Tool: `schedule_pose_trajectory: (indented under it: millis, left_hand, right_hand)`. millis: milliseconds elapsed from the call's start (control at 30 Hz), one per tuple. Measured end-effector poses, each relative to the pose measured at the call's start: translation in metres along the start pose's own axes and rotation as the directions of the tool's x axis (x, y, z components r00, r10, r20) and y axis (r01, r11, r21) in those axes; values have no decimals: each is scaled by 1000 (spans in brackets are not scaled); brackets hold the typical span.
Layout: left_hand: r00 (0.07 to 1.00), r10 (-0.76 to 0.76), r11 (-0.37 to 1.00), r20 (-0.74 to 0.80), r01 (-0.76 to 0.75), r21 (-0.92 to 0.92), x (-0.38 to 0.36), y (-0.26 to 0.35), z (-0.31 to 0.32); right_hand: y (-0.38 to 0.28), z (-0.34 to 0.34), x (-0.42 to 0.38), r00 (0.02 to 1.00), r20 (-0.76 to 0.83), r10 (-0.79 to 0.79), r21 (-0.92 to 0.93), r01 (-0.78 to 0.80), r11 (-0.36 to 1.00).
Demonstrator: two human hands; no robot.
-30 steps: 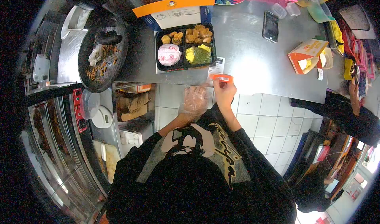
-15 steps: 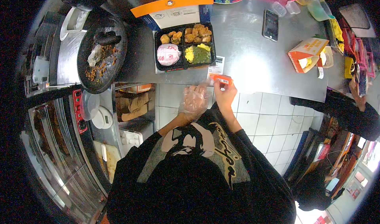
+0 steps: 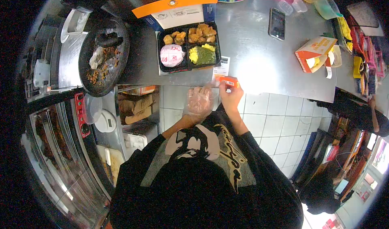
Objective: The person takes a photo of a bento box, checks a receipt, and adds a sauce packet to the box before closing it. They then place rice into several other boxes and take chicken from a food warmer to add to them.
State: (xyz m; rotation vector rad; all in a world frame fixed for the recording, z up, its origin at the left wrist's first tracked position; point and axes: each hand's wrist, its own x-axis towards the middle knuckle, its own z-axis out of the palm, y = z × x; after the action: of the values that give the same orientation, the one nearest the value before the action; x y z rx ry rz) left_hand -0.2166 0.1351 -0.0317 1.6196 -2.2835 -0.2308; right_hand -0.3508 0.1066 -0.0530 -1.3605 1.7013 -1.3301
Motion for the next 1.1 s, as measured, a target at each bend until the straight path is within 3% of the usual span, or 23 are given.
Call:
schedule_pose_trajectory:
  millis: [67,167,233,267,333,467,533,567,700,767,800,867,900,1000,1033,1100]
  left_hand:
    - [1000,-13,1000,25,13,-16,-4,-2,7]
    - [998,-22,999,60,24,-32,-6,-2,9]
    - [997,-22,999,69,24,-29,-3,-2,4]
    - [997,-14,998,77,19,-65,-2,-3,1]
    - [996,-2,995,87,11,-101,-2,-2,0]
    - [999,-2,996,49,7,-90,-3,-2,4]
    - [999,-5,996,50,9,-91,-3,-3,4]
    - [998,-3,998,68,8,-70,-4,-4,4]
    - [996,-42,995,78,48,-88,-4,-6,20]
    - [998,-50,995,49,54,-84,-4,-6,20]
    - [998,-56,995,27,59,-85,-3,-5,17]
    - [999,-33,993,34,37,-113,-2,-5,11]
    - [999,-12,990,40,18,-141,0,-5,7]
    - [998,10,970,58,5,-244,8,-10,-6]
    - [999,9,970,50,3,-243,11,-15,-8]
    - [949,-68,957,-309,-26,-288,18,-29,-13]
  right_hand:
    - [4,1,0,998,-49,44,65,-40,997]
    - [8,-2,0,998,-46,34,-8,-35,999]
    - [8,3,-1,995,-84,54,187,-37,982]
    - [8,2,-2,995,-83,54,188,-38,982]
    - [-2,-2,-3,1000,22,0,19,0,1000]
    - [-7,-5,-1,997,52,-48,-120,54,991]
    - [15,-6,-4,993,-104,63,34,-60,998]
    - [25,-12,-4,988,-103,115,-50,-121,991]
    - [4,-16,2,995,-67,77,-8,-77,997]
    - [9,-12,12,990,-111,92,301,-54,952]
    - [8,-12,16,990,-111,90,303,-52,952]
    - [8,-14,27,959,131,-252,-120,267,956]
    - [11,-17,33,915,319,-247,-275,338,900]
    - [17,-11,31,871,334,-361,-378,475,795]
    - [25,-8,34,884,375,-279,-313,405,859]
    - [31,-8,39,908,329,-259,-263,352,898]
